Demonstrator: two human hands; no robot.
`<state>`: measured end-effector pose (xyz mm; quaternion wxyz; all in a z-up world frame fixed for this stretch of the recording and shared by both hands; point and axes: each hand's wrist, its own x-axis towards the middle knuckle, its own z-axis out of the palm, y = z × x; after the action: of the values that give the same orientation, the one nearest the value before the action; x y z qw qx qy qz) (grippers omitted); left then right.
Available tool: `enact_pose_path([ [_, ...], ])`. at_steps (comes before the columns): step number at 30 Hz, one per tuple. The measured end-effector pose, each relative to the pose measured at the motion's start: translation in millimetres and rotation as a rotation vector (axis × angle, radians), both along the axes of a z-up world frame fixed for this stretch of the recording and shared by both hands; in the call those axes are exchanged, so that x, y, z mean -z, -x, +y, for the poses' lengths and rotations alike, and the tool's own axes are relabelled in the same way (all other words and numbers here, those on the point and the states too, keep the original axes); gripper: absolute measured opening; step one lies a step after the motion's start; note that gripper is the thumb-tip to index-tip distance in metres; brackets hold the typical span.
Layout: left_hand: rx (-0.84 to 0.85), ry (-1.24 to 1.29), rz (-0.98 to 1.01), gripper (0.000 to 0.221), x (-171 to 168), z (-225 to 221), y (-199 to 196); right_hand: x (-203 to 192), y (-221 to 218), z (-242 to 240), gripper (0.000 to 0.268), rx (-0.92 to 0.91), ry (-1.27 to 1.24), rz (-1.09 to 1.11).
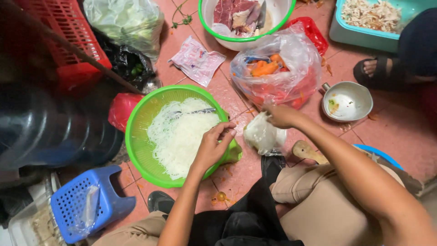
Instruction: The person portions cooked noodles from a green colander into small plastic bags by hand, occasionally using a fork to help separate the noodles.
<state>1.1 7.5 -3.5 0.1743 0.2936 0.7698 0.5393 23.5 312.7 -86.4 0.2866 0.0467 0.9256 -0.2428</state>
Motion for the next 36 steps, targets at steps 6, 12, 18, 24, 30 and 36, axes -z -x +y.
enact_pose_path([
  [6,-0.039,-0.061,0.003,0.023,-29.2,-16.5,0.2,114.1,-4.2,1.4,0.078,0.031,-0.26,-0.106],
  [12,-0.056,-0.122,0.024,0.023,-59.7,-38.3,-2.9,150.9,-22.0,-6.0,0.12,0.281,-0.228,-0.227],
  [18,-0.045,-0.074,0.139,0.022,-82.4,-55.9,3.5,251.4,-43.1,-48.1,0.083,0.933,0.105,0.112],
  [24,0.044,0.158,0.457,0.022,-171.4,-97.4,25.2,315.1,-57.4,-66.8,0.033,0.715,-0.066,0.403],
  [30,-0.244,0.334,0.276,0.029,-166.6,-187.3,-8.3,369.3,-55.0,-77.0,0.074,1.094,0.387,0.427],
  [36,-0.346,0.434,0.281,0.025,-139.7,-208.0,-25.6,342.6,-4.6,6.3,0.013,0.516,0.142,-0.189],
])
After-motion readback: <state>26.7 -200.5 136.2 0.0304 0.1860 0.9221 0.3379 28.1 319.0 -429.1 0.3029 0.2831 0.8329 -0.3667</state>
